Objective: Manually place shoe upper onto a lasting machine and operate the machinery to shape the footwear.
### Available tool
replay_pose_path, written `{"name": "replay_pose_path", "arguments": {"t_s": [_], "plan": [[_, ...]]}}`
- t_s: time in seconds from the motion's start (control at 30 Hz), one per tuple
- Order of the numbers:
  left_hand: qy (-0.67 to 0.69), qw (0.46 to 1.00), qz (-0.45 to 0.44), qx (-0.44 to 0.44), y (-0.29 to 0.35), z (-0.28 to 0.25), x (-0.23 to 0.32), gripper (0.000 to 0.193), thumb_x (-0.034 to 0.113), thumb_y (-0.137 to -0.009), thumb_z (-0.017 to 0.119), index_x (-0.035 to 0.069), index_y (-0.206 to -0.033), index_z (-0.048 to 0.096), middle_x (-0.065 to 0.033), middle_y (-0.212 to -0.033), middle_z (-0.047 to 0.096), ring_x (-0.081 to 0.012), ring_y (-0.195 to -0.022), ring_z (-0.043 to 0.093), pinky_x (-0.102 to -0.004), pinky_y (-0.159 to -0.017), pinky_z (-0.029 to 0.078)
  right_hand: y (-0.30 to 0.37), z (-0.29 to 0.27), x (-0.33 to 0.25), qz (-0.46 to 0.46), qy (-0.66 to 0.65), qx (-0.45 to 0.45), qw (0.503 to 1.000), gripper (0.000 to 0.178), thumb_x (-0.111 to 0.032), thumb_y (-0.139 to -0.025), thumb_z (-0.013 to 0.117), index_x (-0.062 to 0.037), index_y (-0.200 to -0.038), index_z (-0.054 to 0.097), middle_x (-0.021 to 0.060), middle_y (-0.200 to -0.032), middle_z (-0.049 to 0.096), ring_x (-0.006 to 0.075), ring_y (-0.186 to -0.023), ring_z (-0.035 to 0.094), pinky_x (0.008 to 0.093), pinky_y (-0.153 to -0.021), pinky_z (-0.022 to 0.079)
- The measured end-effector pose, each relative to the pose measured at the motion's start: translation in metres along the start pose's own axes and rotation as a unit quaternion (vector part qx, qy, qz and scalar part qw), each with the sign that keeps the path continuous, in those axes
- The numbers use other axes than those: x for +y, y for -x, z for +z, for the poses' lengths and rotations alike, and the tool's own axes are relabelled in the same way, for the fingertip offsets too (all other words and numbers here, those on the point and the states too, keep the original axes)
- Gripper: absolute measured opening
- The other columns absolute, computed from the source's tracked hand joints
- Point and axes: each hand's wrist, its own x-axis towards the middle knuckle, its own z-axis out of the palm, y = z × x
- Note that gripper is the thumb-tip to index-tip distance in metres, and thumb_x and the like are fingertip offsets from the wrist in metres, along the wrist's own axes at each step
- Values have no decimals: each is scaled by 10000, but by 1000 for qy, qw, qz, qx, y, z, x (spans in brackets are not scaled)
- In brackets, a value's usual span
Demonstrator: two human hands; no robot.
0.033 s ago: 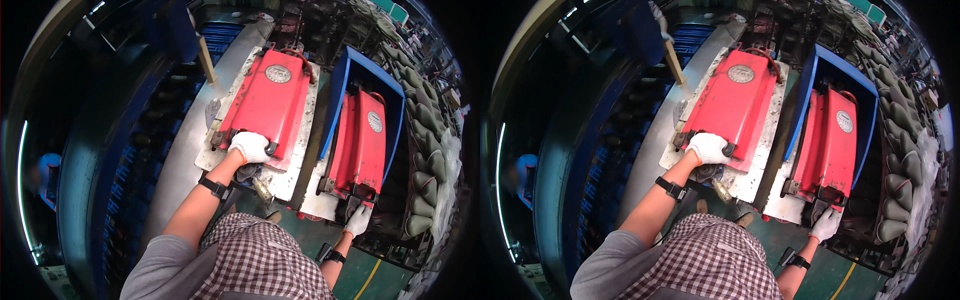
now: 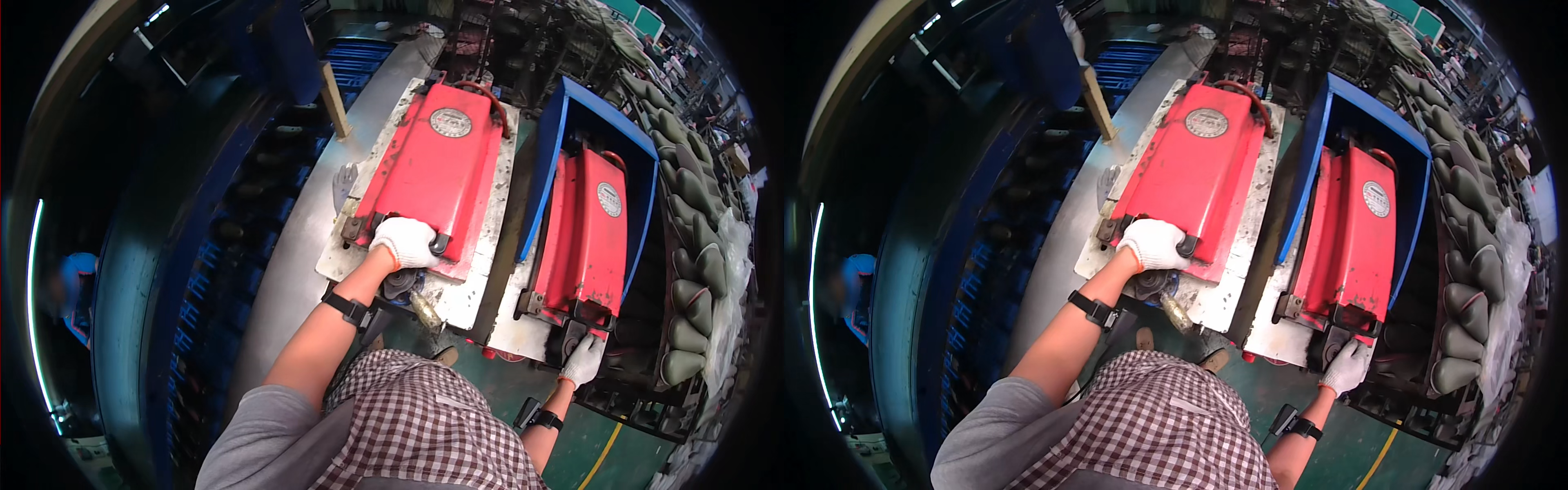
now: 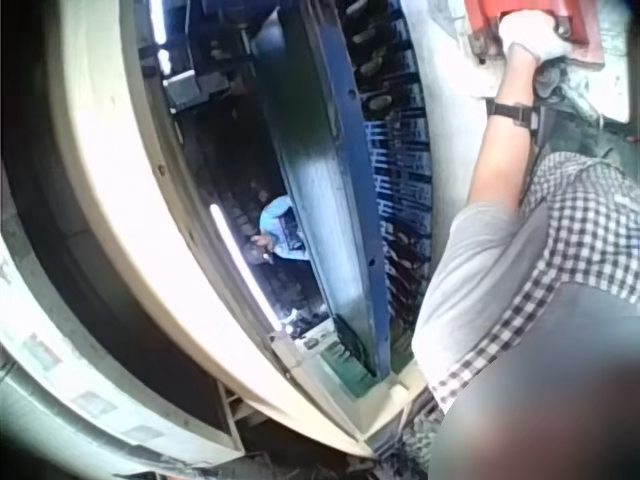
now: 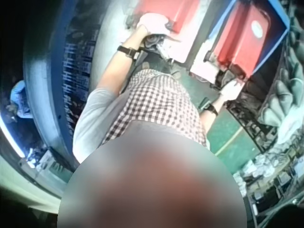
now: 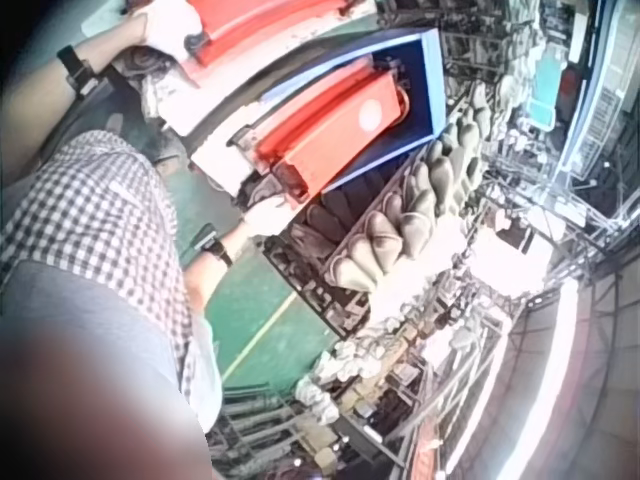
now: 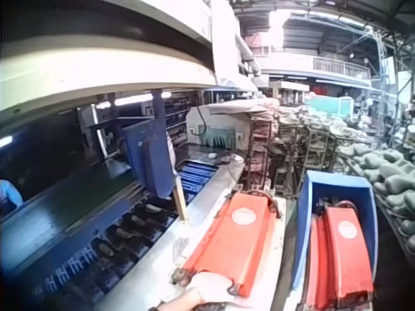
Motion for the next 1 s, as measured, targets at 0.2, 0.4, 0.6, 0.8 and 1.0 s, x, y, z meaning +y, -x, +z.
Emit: {"name": "replay_pose_path", "arguments": {"t_s": [0.2,0.4,0.6,0.8,1.0], "plan": [[3,1000,1,14,-5,3,5,492,555,-727,761,111,-939,785,-173,-961,766,-345,-927,748,-440,-847,579,-9,-8,-2,3,-15,30,999,410,-409,-1015,543,-107,-1219,731,187,-1194,719,427,-1046,684,503,-865,534],[5,1000,4,17,-6,5,4,493,555,-724,766,107,-929,780,-172,-943,763,-350,-911,747,-443,-827,578,-10,-9,0,-18,-39,31,999,404,-410,-1012,546,-100,-1188,737,209,-1159,718,433,-1024,682,511,-850,529],[4,1000,6,19,-7,4,4,487,558,-727,768,110,-920,776,-171,-928,759,-349,-900,745,-445,-820,578,-8,-11,-1,-28,-48,36,998,407,-410,-1010,544,-99,-1187,738,211,-1132,723,433,-1018,681,512,-854,525],[1,1000,6,21,-6,4,5,484,561,-730,766,111,-911,776,-171,-923,758,-350,-894,745,-446,-814,579,-8,-10,-1,-32,-54,40,997,415,-422,-1006,546,-117,-1210,741,222,-1135,725,442,-1006,689,520,-848,528],[-5,1000,-2,9,-2,-1,10,454,501,-742,728,106,-955,794,-168,-987,773,-334,-945,754,-433,-856,586,-8,-10,0,-24,-52,31,998,427,-439,-1006,549,-122,-1219,742,222,-1130,728,447,-999,690,528,-847,530]]}}
